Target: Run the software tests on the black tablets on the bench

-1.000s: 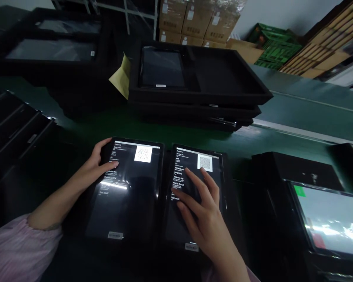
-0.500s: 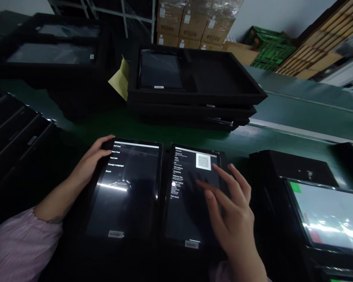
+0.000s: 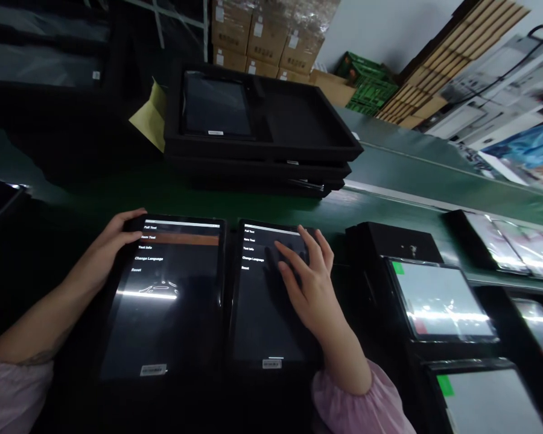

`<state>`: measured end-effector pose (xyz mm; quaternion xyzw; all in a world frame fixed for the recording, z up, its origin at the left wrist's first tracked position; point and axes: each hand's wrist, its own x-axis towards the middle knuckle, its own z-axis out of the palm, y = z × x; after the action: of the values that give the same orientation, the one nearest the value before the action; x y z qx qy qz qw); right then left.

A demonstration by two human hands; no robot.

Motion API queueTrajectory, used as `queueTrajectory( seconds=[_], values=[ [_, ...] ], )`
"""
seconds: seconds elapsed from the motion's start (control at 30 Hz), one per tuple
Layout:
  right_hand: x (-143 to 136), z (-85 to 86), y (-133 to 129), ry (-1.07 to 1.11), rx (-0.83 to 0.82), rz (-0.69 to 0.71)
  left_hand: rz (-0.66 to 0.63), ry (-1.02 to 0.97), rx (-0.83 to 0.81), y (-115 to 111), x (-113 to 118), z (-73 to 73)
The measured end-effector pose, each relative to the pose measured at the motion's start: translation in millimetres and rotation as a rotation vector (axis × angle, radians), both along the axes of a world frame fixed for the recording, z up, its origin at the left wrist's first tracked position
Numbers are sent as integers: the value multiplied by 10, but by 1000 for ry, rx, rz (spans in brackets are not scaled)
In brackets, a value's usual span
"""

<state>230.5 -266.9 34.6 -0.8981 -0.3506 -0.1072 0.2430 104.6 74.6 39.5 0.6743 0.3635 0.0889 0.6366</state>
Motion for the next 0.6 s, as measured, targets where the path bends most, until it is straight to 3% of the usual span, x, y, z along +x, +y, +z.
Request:
queueTrajectory(
  seconds=[0.17,0.33,0.47,0.6],
  values=[
    [35,-16,38,-3,-6,-6,7,-8,-22,-4,6,9],
    [38,31,-7,-46,138,-105,20,-19,-33,25,-2,-37],
    [35,42,-39,-30,256,-86,33,-79,-35,46,-28,-66],
    [28,51,-46,1,271,-46,45,-116,-47,60,-49,-87]
  ],
)
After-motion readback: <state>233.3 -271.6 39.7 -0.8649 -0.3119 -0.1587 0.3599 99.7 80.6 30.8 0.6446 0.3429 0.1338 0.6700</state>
